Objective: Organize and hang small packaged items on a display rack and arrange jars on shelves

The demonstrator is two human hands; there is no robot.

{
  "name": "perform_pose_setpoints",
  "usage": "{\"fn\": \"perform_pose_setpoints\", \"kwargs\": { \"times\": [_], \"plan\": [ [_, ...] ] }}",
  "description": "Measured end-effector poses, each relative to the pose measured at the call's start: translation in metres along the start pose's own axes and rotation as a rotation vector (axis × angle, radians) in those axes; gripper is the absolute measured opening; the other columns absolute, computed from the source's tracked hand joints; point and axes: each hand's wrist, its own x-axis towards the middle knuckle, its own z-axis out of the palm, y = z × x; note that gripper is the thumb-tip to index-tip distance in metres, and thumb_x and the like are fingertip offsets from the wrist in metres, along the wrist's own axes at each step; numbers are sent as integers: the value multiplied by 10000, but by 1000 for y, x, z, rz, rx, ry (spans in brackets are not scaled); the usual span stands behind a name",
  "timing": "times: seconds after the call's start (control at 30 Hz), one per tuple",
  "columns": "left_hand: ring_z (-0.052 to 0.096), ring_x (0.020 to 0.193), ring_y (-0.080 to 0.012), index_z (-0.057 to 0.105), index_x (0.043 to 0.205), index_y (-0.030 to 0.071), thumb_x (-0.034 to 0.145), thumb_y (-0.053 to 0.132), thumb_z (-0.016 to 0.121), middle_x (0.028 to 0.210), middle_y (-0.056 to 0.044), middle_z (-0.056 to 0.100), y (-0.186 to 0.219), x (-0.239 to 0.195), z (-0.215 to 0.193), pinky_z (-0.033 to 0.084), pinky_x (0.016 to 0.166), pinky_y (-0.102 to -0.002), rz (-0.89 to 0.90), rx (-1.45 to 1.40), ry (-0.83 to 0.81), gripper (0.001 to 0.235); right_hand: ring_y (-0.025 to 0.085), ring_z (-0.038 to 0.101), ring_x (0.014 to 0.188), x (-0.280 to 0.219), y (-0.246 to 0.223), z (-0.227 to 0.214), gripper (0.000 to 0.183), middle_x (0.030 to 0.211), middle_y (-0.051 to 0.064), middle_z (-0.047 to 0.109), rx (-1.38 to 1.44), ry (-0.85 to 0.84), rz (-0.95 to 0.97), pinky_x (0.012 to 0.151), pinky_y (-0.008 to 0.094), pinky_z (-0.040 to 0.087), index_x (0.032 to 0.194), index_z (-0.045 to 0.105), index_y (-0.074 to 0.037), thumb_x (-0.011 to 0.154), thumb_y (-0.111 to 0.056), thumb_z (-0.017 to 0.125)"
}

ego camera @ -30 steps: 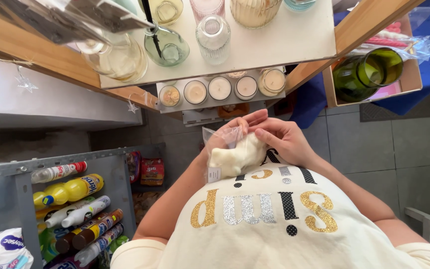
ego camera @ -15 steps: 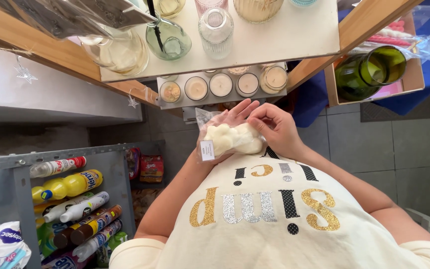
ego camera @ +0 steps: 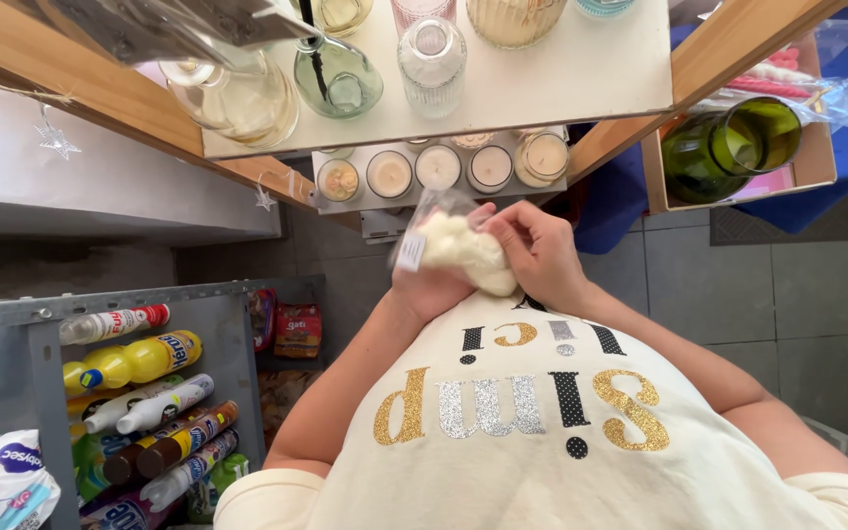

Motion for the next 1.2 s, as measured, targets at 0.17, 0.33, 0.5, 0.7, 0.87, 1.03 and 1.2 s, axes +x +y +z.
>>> {"fn": "perform_pose_setpoints", "kwargs": {
  "times": [0.17,0.33,0.5,0.7,0.87,1.03,1.2],
  "plan": [
    [678,1026,-226,711,1199,72,926,822,375,1117,-118,749,-47,-23,66,456,1043,-435,399,74,-176,866,147,639,703,3,12,-1,216,847,116,756,-25,257,-51,625,277,542,996,691,-42,1100,-190,575],
    [705,1046,-218,631,1282,128,958,635,487,1153,-69,736,-50,-4,46,541,1004,-398,751,410,-15,618,125,614,801,-3,25,1,192,992,113,754,138,231,-25,693,280,538,1026,637,-39,1108,-186,545],
    [750,937,-244,656,1217,-9,1110,247,517,1046,-164,754,-58,7,60,636,868,-404,1063,738,332,310,126,645,862,-16,60,-1,103,1064,111,701,411,46,75,746,298,582,1048,546,-29,1044,-116,602],
    [754,803,-186,698,1095,5,1112,289,499,879,-132,766,-46,19,14,655,748,-333,1145,823,407,348,131,692,876,-18,59,-3,298,1029,104,689,602,54,211,780,341,632,1271,540,11,1062,-200,556],
    [698,1108,-193,626,1344,2,1123,305,481,1205,-168,733,-58,4,59,584,977,-362,1082,885,350,402,141,699,832,-19,50,-6,190,910,105,693,450,44,158,770,374,644,1089,576,10,1107,-167,511],
    [672,1147,-264,476,1403,-5,928,196,724,1277,-224,647,-47,-25,33,575,975,-399,915,1003,161,572,157,712,824,-22,47,-10,194,897,122,697,435,57,147,795,382,639,1061,564,-8,1103,-192,517],
    [747,946,-218,605,1253,-3,839,112,845,1094,-148,725,-54,-32,45,645,831,-372,931,1049,229,492,164,733,903,-16,21,-15,254,1014,111,700,479,15,130,803,364,640,1158,513,-57,1084,-300,510]
  ]
}}
